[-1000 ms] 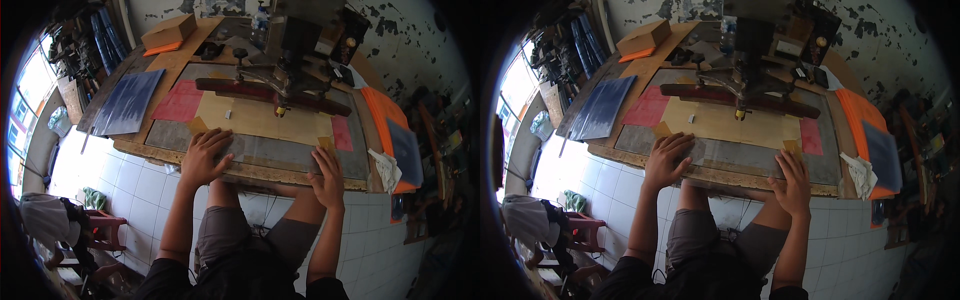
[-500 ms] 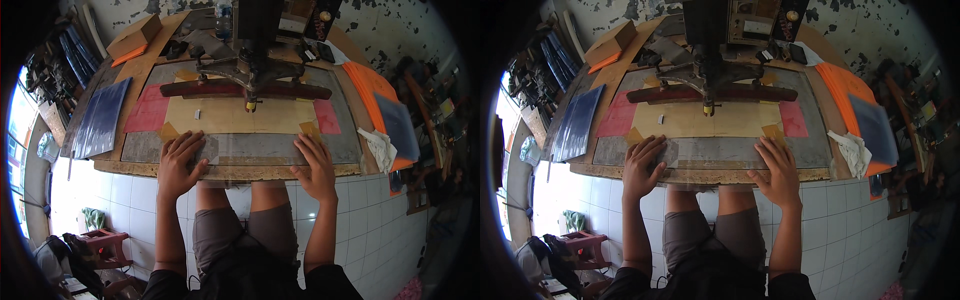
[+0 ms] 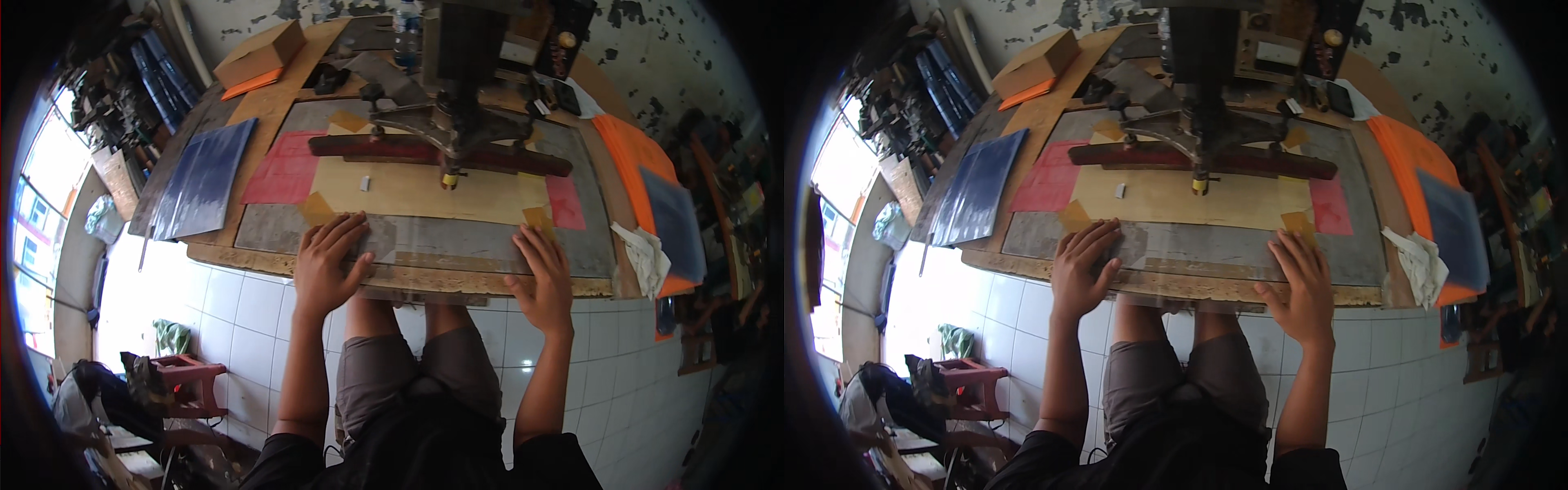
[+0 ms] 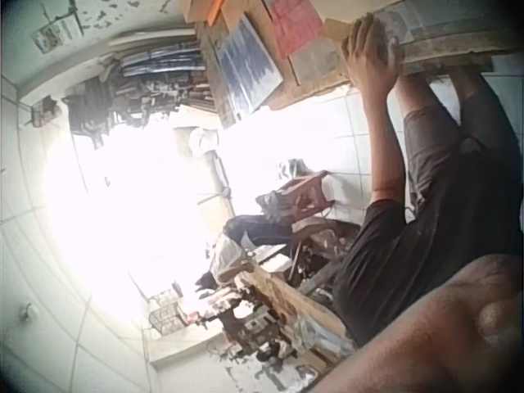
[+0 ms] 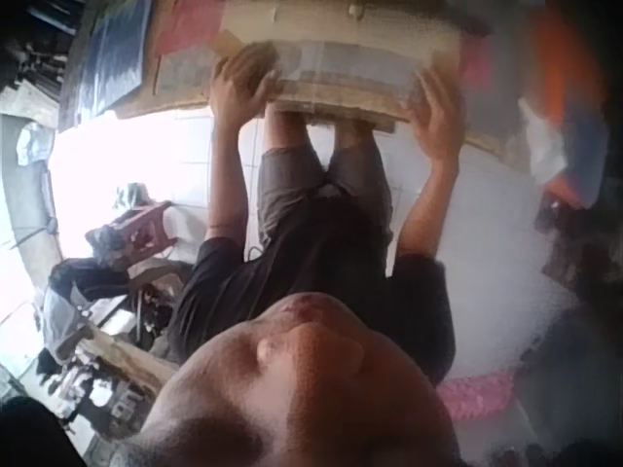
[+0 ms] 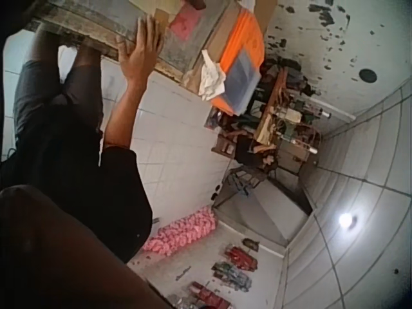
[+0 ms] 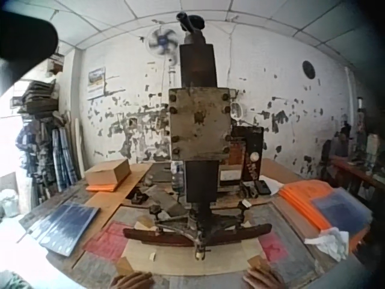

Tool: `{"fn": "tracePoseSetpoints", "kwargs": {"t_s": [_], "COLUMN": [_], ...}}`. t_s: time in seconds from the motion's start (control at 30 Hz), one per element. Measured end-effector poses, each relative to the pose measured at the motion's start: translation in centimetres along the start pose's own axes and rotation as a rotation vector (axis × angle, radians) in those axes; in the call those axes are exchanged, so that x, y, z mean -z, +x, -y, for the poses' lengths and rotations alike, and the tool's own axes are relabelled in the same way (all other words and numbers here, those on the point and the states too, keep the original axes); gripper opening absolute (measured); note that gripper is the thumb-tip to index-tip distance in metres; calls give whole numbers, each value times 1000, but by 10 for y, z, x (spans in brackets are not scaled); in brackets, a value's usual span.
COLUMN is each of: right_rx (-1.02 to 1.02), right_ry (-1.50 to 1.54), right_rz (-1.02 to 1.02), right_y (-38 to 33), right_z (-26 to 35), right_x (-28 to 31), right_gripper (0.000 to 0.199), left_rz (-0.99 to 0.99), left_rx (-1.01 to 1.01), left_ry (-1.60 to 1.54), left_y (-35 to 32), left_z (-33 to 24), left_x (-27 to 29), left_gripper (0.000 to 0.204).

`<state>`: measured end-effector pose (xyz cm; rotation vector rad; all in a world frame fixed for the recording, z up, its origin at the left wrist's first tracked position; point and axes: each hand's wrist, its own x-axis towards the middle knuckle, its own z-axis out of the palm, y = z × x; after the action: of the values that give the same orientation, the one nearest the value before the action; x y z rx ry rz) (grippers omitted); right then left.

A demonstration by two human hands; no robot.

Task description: The person wipes a printing machine with a cloth, adjusts components of the machine, and handles a clear plastic sheet.

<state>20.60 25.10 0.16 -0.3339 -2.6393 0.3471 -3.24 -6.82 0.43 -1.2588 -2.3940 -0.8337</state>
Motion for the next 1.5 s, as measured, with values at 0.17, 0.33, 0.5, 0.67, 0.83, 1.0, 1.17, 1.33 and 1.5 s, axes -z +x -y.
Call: {"fn": "tracePoseSetpoints", "kwargs": {"t_s": [0.17,0.33,0.5,0.67,0.83,1.0,1.17,1.33,1.5], "right_rx": [30,67,76,98,103,120,133,122,115], "right_ry": [-28,97,17,43,39,29,18,1,8], "right_rz": [-44,-328,-438,-453,-472,-499,-519,-517,-524], "right_y": [0,-14,-21,-18,-19,-18,-16,-16,-16], "right_z": [2,-5,-1,1,-2,-5,-5,-4,-4], "right_x": [-8,-31,-43,-47,-47,-51,-51,-52,-53], "right_gripper": [66,64,64,62,58,58,58,63,64], "left_rz": [-262,-376,-438,-554,-534,-530,-543,-553,-550], "left_rx": [38,92,78,70,40,57,74,86,85], "left_ry": [90,174,131,199,192,209,211,201,218], "left_y": [-61,-122,-138,-134,-133,-135,-135,-134,-136], "left_z": [9,29,43,50,49,52,53,52,55], "left_x": [-32,-84,-123,-133,-134,-137,-141,-143,-144], "left_gripper": [56,62,95,97,99,97,97,98,98]}}
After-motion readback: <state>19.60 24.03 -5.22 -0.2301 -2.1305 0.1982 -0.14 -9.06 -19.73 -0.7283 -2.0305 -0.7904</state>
